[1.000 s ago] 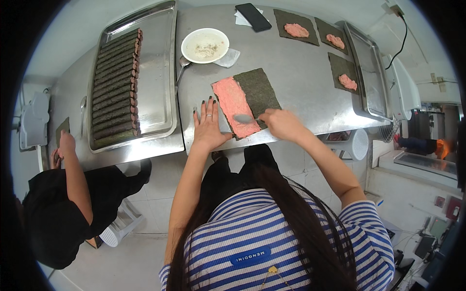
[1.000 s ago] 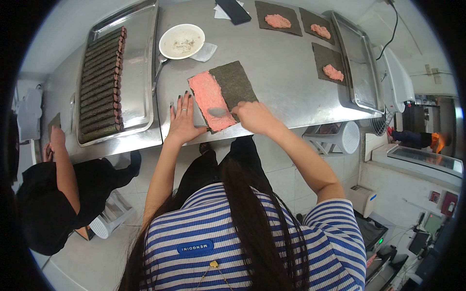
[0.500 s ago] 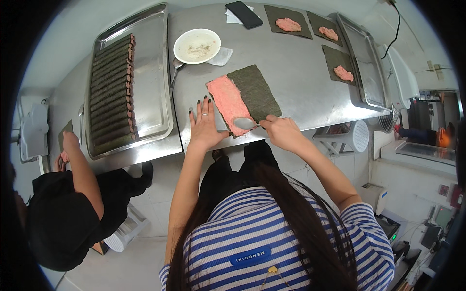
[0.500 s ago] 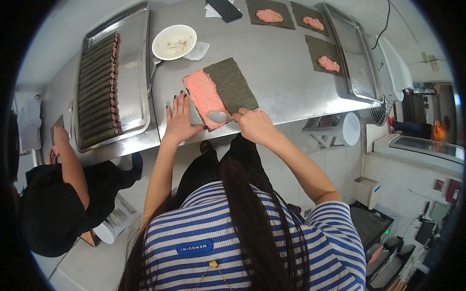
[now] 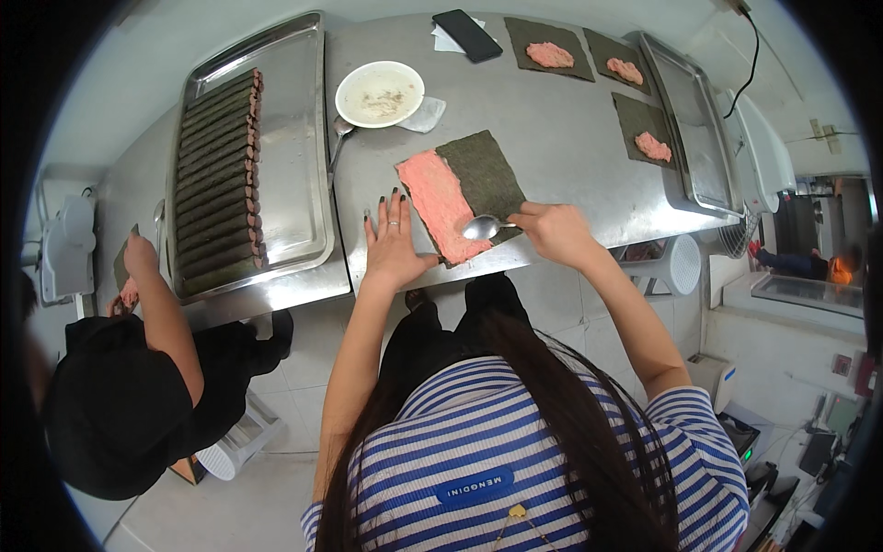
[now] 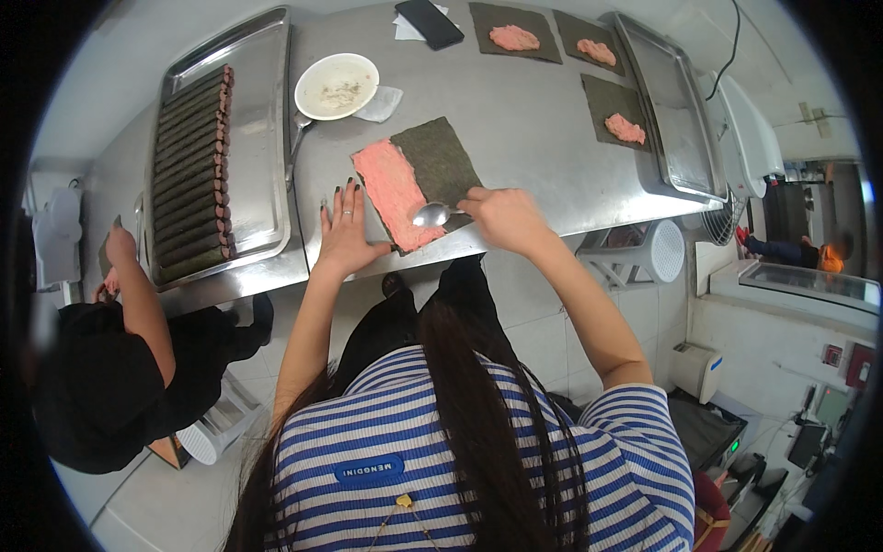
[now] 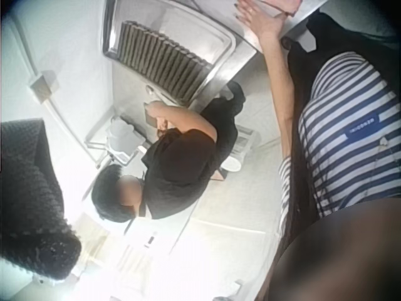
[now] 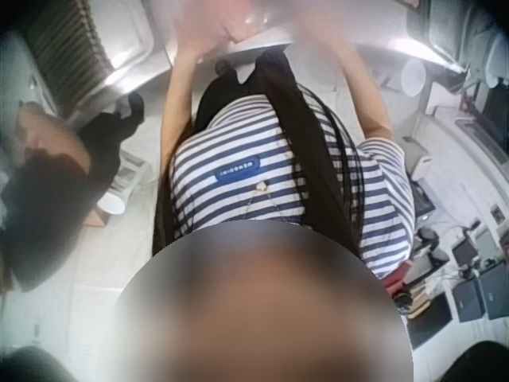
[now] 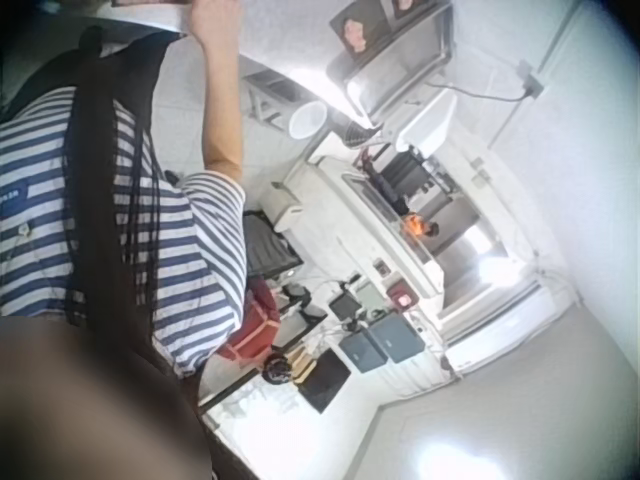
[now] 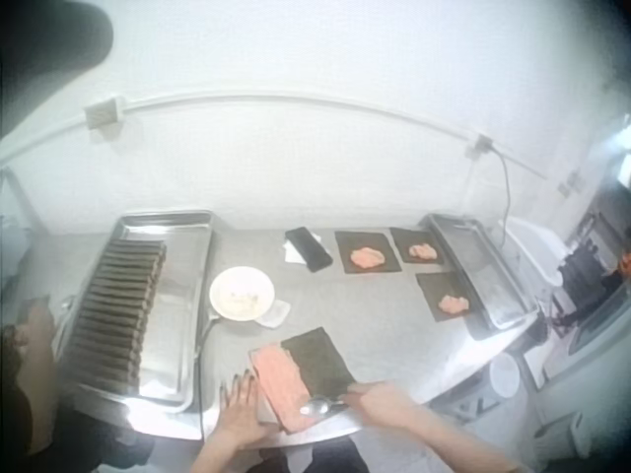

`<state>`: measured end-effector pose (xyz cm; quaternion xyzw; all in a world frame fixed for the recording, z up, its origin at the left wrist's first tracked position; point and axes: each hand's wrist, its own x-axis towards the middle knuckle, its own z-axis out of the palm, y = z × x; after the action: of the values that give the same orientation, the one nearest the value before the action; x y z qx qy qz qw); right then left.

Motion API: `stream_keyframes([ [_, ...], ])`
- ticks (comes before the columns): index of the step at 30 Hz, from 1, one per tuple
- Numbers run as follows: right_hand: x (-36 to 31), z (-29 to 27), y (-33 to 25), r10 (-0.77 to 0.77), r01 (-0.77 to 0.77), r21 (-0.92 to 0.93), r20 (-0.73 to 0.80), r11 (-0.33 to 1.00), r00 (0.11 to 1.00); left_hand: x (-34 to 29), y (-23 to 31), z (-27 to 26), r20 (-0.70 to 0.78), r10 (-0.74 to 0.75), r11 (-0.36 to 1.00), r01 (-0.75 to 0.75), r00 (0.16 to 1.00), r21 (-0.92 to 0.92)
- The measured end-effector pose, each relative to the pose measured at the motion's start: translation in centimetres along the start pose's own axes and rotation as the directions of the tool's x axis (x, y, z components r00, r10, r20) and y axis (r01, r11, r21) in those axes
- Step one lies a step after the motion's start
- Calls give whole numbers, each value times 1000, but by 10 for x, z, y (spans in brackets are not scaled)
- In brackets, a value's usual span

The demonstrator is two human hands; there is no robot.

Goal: The person spreads a pink paste onto nori sheets using a spoon, rolls the nori into cylindrical sushi rolls, and places them on a metal tray. The person repeats this process for multiple nori sheets.

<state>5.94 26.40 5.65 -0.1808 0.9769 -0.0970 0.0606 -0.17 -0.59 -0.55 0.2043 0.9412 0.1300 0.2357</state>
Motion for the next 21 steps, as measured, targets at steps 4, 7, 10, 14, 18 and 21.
stream_keyframes([
  [4,31,18,-4,-103,103,-21,-26,994,994,-1,0,-2,9,1,1000,-1,1000,2],
  [7,63,26,1,-58,56,-35,-42,998,997,-1,-1,2,-24,10,1000,-10,1000,-7],
  [10,90,25,6,-64,59,-67,-80,996,995,-1,-1,0,-22,3,1000,-3,1000,-9],
  [14,115,24,16,-48,41,-64,-109,997,993,-1,-1,2,-23,4,1000,-4,1000,-2],
  [18,134,23,24,-35,28,-53,-121,998,992,-2,1,-1,-14,-1,1000,1,1000,3],
  [21,143,21,29,-20,12,-63,-128,998,992,-1,1,-1,-9,-6,1000,6,1000,17],
])
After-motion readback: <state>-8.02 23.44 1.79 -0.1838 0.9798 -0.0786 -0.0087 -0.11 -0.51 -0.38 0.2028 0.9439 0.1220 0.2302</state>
